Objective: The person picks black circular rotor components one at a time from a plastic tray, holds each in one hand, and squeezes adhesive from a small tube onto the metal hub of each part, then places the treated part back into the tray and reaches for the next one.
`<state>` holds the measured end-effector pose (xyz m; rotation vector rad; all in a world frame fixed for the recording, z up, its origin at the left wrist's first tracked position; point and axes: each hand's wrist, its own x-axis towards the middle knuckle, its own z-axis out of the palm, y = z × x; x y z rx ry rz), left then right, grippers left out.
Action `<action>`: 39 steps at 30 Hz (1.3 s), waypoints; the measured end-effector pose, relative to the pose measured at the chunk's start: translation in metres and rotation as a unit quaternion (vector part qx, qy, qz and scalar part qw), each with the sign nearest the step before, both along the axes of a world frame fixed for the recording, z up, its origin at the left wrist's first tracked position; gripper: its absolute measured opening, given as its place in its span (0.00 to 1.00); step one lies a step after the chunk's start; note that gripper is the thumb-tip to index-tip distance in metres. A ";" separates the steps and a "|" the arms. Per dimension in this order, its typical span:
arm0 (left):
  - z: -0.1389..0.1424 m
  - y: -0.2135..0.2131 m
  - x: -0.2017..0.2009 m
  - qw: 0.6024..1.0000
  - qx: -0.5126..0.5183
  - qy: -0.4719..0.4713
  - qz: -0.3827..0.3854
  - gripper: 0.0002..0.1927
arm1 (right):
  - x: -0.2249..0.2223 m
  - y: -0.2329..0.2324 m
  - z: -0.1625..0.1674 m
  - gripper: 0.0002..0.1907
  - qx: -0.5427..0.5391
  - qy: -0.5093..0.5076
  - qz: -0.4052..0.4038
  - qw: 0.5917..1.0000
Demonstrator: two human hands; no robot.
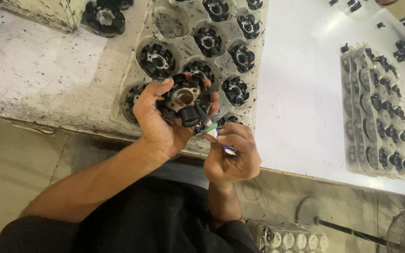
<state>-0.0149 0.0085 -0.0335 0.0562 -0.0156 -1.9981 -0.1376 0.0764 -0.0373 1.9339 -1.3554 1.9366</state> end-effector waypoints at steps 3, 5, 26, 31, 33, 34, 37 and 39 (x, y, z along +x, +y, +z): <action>-0.004 -0.002 -0.002 1.000 -0.008 0.010 0.004 0.20 | 0.000 0.000 0.000 0.17 -0.005 0.003 -0.003 1.000; -0.007 -0.003 -0.002 1.000 -0.006 0.007 0.008 0.20 | 0.000 0.000 -0.001 0.17 0.002 -0.001 0.001 1.000; -0.005 -0.035 0.017 0.994 -0.064 -0.064 0.065 0.20 | -0.026 -0.002 -0.016 0.11 0.046 -0.144 0.088 0.985; -0.025 -0.093 0.039 0.975 -0.120 -0.159 0.101 0.17 | -0.047 -0.006 -0.029 0.08 -0.024 -0.283 0.151 0.947; -0.042 -0.117 0.042 0.967 -0.147 -0.185 0.101 0.16 | -0.053 -0.006 -0.033 0.07 -0.023 -0.319 0.131 0.938; -0.051 -0.129 0.043 0.962 -0.159 -0.197 0.101 0.16 | -0.056 -0.007 -0.035 0.07 -0.021 -0.325 0.133 0.936; -0.075 -0.168 0.036 0.950 -0.137 -0.263 0.101 0.23 | -0.064 -0.013 -0.039 0.10 -0.009 -0.340 0.137 0.930; -0.086 -0.193 0.028 0.941 -0.180 -0.271 0.097 0.25 | -0.069 -0.016 -0.042 0.12 0.003 -0.346 0.142 0.928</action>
